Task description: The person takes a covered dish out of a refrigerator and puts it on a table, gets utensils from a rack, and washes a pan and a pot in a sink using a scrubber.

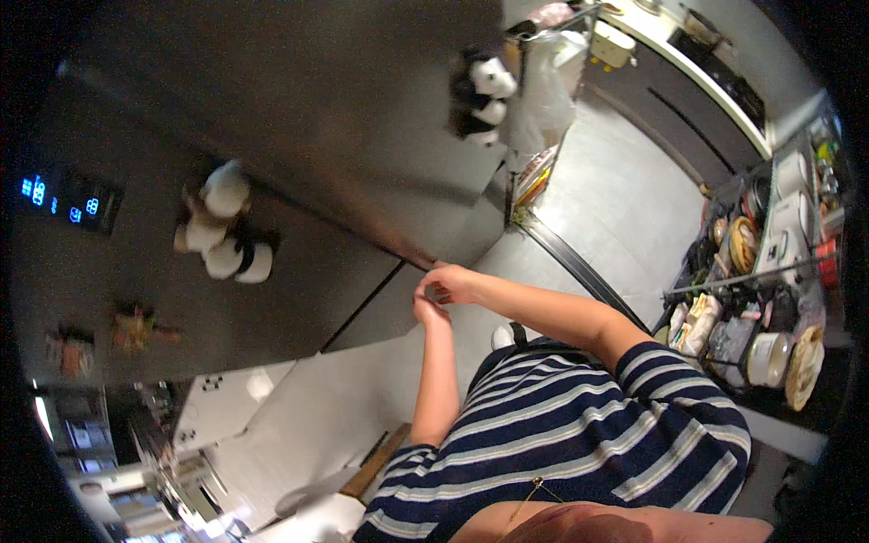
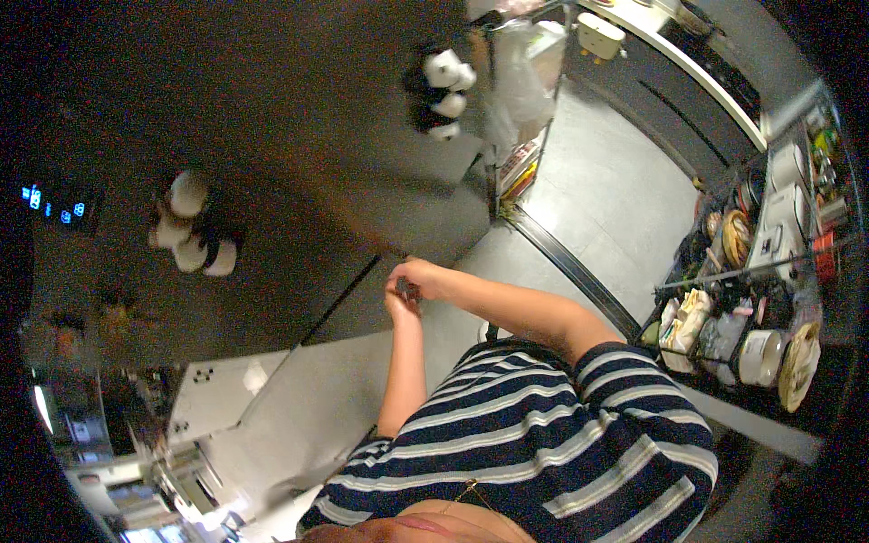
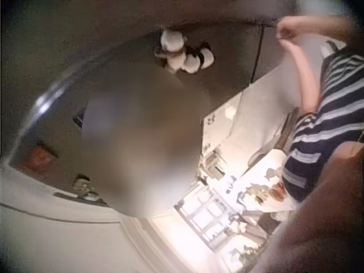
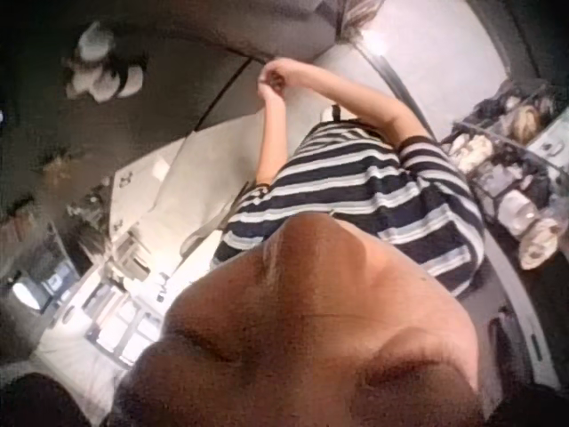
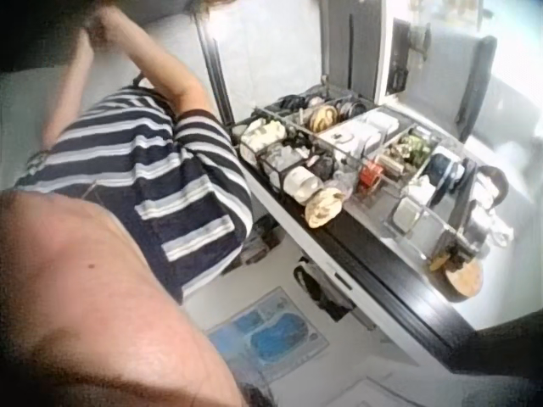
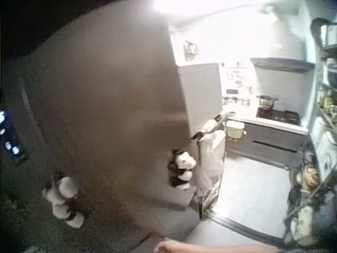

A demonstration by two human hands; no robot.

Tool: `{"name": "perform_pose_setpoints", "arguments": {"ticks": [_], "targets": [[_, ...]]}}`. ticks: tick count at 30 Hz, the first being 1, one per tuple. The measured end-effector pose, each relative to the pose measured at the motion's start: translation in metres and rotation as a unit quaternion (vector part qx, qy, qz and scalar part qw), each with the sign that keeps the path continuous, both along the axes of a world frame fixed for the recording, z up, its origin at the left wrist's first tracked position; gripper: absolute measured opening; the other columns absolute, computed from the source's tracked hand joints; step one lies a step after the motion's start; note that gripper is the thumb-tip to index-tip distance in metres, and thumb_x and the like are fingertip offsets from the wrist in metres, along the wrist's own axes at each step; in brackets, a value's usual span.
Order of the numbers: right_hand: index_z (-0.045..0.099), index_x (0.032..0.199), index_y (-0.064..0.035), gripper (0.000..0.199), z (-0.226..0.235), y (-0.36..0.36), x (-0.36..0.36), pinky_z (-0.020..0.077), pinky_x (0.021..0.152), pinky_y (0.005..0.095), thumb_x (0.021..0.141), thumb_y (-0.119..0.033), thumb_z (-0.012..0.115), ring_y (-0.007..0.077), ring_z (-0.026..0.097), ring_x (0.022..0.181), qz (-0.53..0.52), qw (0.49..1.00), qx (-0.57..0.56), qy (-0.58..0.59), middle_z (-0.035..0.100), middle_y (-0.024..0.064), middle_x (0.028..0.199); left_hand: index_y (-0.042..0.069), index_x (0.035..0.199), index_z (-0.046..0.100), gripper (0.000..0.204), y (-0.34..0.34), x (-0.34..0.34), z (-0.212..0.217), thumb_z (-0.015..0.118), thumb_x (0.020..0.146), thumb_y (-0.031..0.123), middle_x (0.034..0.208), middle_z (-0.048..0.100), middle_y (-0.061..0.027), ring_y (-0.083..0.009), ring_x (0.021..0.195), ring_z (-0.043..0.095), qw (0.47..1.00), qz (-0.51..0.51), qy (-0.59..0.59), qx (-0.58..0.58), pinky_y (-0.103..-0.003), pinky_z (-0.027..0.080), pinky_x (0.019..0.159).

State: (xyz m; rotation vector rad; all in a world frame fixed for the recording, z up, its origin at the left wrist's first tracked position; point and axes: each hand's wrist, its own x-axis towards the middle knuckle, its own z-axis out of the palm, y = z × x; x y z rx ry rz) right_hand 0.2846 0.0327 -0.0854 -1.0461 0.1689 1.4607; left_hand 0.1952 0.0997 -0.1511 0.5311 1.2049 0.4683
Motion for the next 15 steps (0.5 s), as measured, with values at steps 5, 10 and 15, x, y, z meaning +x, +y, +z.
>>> {"name": "perform_pose_setpoints", "arguments": {"ticks": [5, 10, 15], "targets": [[0.025, 0.156, -0.0225, 0.078, -0.025, -0.022, 0.048, 0.0489, 0.072, 0.0358, 0.089, -0.012, 0.063, 0.0166, 0.058, 0.081, -0.023, 0.999, 0.044, 0.020, 0.056, 0.0035, 0.087, 0.011, 0.123, 0.058, 0.036, -0.039, 0.032, 0.000, 0.054, 0.098, 0.037, 0.121, 0.056, -0.0013, -0.0140, 0.115, 0.050, 0.999, -0.049, -0.003, -0.008, -0.035, 0.034, 0.096], [0.052, 0.141, -0.0199, 0.049, -0.031, -0.107, 0.131, 0.0528, 0.084, 0.0362, 0.093, -0.019, 0.064, 0.0196, 0.060, 0.091, -0.109, 0.989, 0.035, 0.090, 0.063, 0.0094, 0.097, 0.010, 0.151, 0.036, 0.073, -0.047, 0.110, -0.010, 0.060, 0.092, 0.045, 0.159, 0.032, -0.0065, -0.0219, 0.146, 0.030, 0.992, -0.124, 0.021, 0.006, -0.041, 0.021, 0.111], [0.063, 0.125, -0.0137, 0.034, -0.055, -0.263, 0.208, 0.0539, 0.097, 0.0432, 0.092, -0.021, 0.068, 0.0301, 0.063, 0.111, -0.232, 0.955, 0.022, 0.182, 0.064, 0.0164, 0.121, 0.014, 0.155, 0.029, 0.074, -0.138, 0.199, -0.030, 0.057, 0.094, 0.043, 0.165, 0.021, -0.0093, -0.0264, 0.150, 0.023, 0.955, -0.295, 0.001, -0.005, -0.055, 0.003, 0.119]]}}
